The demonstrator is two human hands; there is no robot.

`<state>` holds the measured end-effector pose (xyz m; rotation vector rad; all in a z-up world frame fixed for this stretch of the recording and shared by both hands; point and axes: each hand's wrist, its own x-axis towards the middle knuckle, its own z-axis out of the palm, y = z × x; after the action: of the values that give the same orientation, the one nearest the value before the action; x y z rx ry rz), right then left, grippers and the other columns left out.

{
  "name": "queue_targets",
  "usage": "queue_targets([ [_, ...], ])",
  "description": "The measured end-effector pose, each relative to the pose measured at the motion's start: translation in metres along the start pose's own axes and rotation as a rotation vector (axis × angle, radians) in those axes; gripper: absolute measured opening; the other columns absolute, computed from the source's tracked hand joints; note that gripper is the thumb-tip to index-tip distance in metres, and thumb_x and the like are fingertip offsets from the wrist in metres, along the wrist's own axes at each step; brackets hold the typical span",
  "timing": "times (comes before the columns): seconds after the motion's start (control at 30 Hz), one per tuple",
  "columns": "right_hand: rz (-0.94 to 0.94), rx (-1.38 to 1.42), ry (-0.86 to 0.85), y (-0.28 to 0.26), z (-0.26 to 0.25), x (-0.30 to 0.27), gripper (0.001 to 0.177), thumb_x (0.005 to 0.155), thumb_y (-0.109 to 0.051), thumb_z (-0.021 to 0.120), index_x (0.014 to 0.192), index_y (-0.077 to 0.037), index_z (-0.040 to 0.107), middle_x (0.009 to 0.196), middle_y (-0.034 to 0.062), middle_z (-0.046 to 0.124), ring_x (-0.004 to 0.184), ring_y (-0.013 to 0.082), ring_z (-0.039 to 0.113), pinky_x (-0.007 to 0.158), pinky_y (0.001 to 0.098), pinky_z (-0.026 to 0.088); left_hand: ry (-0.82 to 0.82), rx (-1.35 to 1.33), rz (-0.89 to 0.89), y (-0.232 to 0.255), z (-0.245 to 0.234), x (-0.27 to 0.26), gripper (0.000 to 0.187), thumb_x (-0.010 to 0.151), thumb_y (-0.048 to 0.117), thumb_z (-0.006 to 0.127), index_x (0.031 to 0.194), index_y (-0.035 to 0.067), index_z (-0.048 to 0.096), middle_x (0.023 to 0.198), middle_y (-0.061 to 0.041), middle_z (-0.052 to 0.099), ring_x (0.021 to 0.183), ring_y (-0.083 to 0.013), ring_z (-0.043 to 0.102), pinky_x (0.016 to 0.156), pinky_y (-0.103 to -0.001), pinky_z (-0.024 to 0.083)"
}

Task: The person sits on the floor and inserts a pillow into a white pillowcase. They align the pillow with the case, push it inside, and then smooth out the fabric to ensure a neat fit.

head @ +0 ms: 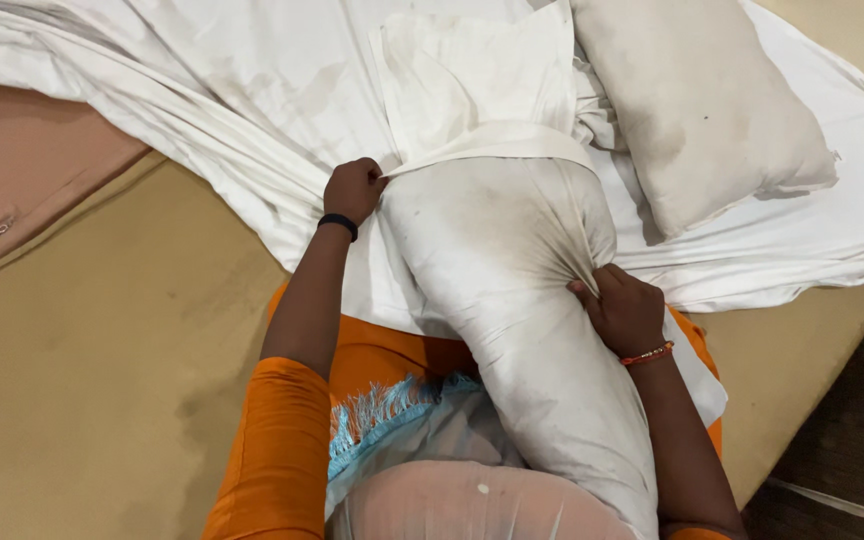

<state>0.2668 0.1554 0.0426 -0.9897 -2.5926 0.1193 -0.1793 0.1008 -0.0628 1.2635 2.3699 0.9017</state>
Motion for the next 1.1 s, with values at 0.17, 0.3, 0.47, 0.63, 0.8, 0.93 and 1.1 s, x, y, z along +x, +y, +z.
queue_targets([
  [0.17, 0.071, -0.044, -0.029, 0.002, -0.002, 0.0, 0.049, 0.099, -0.045, 0.065, 0.071, -0.006, 0.053, 0.068, 0.0077, 0.056, 0.057, 0.0324, 0.057, 0.051, 0.0438, 0.042, 0.116, -0.379, 0.024, 0.018, -0.006, -0.026, 0.011, 0.094, 0.016, 0.07, 0.097, 0.005, 0.071, 0.082, -0.01, 0.074, 0.077, -0.0247, 0.074, 0.072, -0.034, 0.056],
  [0.3, 0.095, -0.029, -0.041, 0.005, 0.003, 0.0, 0.051, 0.101, -0.046, 0.063, 0.071, -0.006, 0.053, 0.067, 0.0079, 0.056, 0.058, 0.0331, 0.057, 0.052, 0.0449, 0.042, 0.377, -0.287, 0.26, 0.028, 0.008, -0.051, 0.012, 0.092, 0.012, 0.073, 0.099, 0.002, 0.069, 0.086, -0.015, 0.067, 0.076, -0.0294, 0.066, 0.07, -0.038, 0.053],
  [0.47, 0.151, -0.031, -0.08, 0.006, 0.012, 0.007, 0.051, 0.103, -0.047, 0.061, 0.073, -0.006, 0.055, 0.069, 0.0081, 0.059, 0.058, 0.0334, 0.059, 0.053, 0.0452, 0.044, 0.34, -0.342, 0.234, 0.028, 0.044, -0.087, 0.012, 0.093, 0.009, 0.07, 0.102, 0.002, 0.065, 0.087, -0.016, 0.064, 0.075, -0.0306, 0.064, 0.068, -0.039, 0.052],
  [0.63, 0.191, -0.052, 0.011, -0.006, 0.021, 0.021, 0.051, 0.102, -0.048, 0.061, 0.074, -0.006, 0.059, 0.072, 0.0099, 0.062, 0.06, 0.035, 0.06, 0.054, 0.0459, 0.045, 0.368, -0.446, 0.146, 0.026, 0.055, -0.091, 0.01, 0.097, 0.01, 0.068, 0.101, 0.002, 0.063, 0.085, -0.014, 0.067, 0.072, -0.0266, 0.066, 0.066, -0.037, 0.053],
  [0.8, 0.244, -0.058, 0.079, -0.02, 0.039, 0.05, 0.05, 0.104, -0.048, 0.059, 0.077, -0.005, 0.062, 0.075, 0.0129, 0.064, 0.062, 0.0373, 0.062, 0.056, 0.0472, 0.047, 0.377, -0.55, 0.151, 0.037, 0.046, -0.084, 0.009, 0.101, 0.01, 0.065, 0.104, 0.002, 0.061, 0.085, -0.012, 0.069, 0.072, -0.0225, 0.067, 0.066, -0.033, 0.053],
  [0.93, 0.255, 0.025, 0.0, -0.033, 0.068, 0.06, 0.052, 0.103, -0.052, 0.057, 0.082, -0.005, 0.065, 0.076, 0.0158, 0.067, 0.068, 0.0394, 0.065, 0.062, 0.0487, 0.051, 0.355, -0.47, 0.158, 0.015, 0.035, -0.083, 0.01, 0.1, 0.008, 0.064, 0.105, 0.0, 0.061, 0.084, -0.016, 0.068, 0.07, -0.0268, 0.065, 0.067, -0.037, 0.052],
  [1.1, 0.188, 0.005, -0.113, -0.045, 0.114, 0.059, 0.05, 0.101, -0.051, 0.053, 0.088, -0.005, 0.069, 0.084, 0.0164, 0.07, 0.068, 0.0394, 0.068, 0.061, 0.0513, 0.053, 0.178, -0.201, 0.09, -0.02, 0.032, -0.101, 0.015, 0.097, 0.011, 0.065, 0.105, 0.0, 0.06, 0.085, -0.02, 0.07, 0.078, -0.0373, 0.068, 0.069, -0.045, 0.053],
])
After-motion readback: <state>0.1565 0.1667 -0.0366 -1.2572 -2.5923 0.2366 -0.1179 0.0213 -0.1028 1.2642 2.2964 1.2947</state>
